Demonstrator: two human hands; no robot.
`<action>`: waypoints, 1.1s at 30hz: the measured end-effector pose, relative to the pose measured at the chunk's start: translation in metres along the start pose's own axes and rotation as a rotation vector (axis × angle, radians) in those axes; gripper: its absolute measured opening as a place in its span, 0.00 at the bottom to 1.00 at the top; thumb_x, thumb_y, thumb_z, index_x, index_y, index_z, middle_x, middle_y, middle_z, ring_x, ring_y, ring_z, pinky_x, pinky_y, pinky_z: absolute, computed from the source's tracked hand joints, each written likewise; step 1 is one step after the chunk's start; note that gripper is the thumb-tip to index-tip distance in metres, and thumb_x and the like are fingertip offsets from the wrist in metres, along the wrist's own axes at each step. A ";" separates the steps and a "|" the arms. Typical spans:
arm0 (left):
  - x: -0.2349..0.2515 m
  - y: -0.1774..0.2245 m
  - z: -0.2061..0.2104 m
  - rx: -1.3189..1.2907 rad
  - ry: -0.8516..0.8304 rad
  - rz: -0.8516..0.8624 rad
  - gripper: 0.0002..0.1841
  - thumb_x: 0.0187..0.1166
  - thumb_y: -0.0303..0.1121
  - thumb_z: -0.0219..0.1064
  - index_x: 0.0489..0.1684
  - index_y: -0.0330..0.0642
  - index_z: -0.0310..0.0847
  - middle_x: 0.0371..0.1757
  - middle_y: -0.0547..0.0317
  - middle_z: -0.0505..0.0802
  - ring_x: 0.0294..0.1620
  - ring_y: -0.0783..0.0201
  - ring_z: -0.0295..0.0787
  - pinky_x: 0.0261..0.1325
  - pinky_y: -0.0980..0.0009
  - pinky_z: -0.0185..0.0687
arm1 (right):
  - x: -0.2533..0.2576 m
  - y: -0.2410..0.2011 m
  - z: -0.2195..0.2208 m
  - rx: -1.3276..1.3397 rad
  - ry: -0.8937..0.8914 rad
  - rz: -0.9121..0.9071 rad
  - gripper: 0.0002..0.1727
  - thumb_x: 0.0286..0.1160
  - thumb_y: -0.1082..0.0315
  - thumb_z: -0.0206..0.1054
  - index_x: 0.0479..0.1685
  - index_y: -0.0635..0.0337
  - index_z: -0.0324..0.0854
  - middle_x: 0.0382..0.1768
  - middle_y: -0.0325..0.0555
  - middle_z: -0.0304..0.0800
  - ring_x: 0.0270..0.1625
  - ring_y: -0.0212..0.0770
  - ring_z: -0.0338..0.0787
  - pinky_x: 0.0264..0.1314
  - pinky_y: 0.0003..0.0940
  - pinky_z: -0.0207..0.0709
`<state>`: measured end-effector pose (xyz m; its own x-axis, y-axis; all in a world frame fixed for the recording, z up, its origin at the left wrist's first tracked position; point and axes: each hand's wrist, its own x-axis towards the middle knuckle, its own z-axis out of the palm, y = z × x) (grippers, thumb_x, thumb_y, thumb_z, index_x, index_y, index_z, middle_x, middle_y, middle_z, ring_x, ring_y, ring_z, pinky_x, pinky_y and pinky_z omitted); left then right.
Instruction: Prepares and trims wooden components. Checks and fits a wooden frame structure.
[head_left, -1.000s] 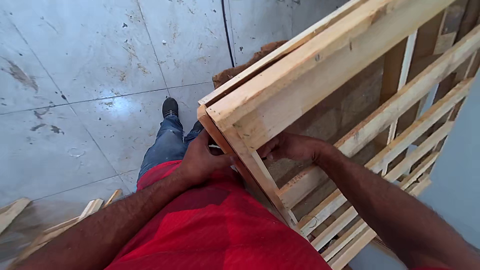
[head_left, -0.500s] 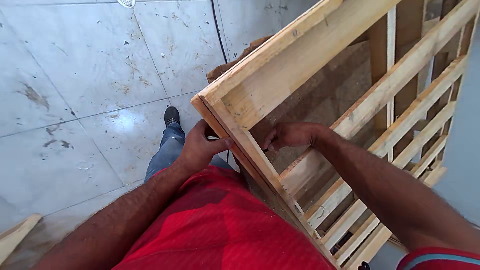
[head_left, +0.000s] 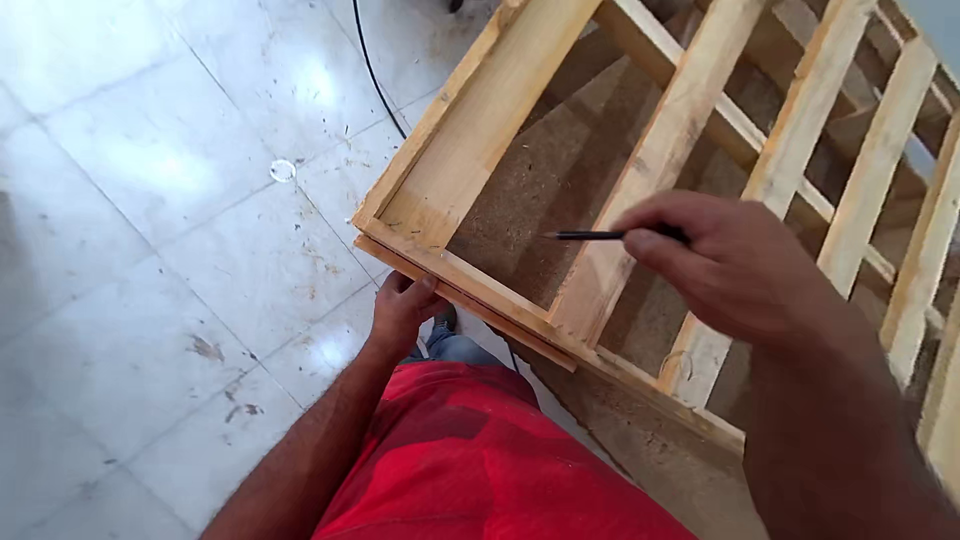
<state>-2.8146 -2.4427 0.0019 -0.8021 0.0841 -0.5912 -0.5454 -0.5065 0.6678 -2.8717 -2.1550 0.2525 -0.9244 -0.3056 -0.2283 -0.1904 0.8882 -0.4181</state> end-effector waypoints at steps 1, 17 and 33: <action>-0.002 0.001 0.000 -0.003 -0.004 -0.008 0.33 0.72 0.40 0.73 0.76 0.40 0.65 0.59 0.42 0.91 0.53 0.48 0.95 0.57 0.49 0.93 | -0.032 -0.001 0.008 0.167 0.094 0.026 0.12 0.86 0.54 0.59 0.52 0.42 0.88 0.36 0.25 0.87 0.31 0.23 0.83 0.30 0.26 0.79; -0.071 0.024 -0.071 -0.057 -0.925 -0.007 0.27 0.67 0.40 0.80 0.68 0.52 0.82 0.63 0.55 0.92 0.66 0.57 0.89 0.71 0.48 0.84 | -0.278 -0.122 0.306 1.249 0.735 1.185 0.11 0.83 0.58 0.67 0.43 0.57 0.80 0.22 0.41 0.78 0.14 0.32 0.68 0.17 0.27 0.67; -0.252 -0.217 0.095 0.039 -1.552 -0.404 0.25 0.70 0.45 0.77 0.68 0.53 0.85 0.66 0.55 0.92 0.69 0.55 0.88 0.72 0.46 0.82 | -0.582 -0.156 0.386 1.903 1.605 0.811 0.15 0.82 0.50 0.66 0.44 0.54 0.78 0.18 0.40 0.78 0.12 0.29 0.72 0.16 0.26 0.74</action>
<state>-2.5171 -2.2724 0.0489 -0.0570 0.9614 0.2694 -0.7593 -0.2169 0.6136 -2.1766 -2.2481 0.1112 -0.2609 0.8003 -0.5398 -0.3564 -0.5995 -0.7166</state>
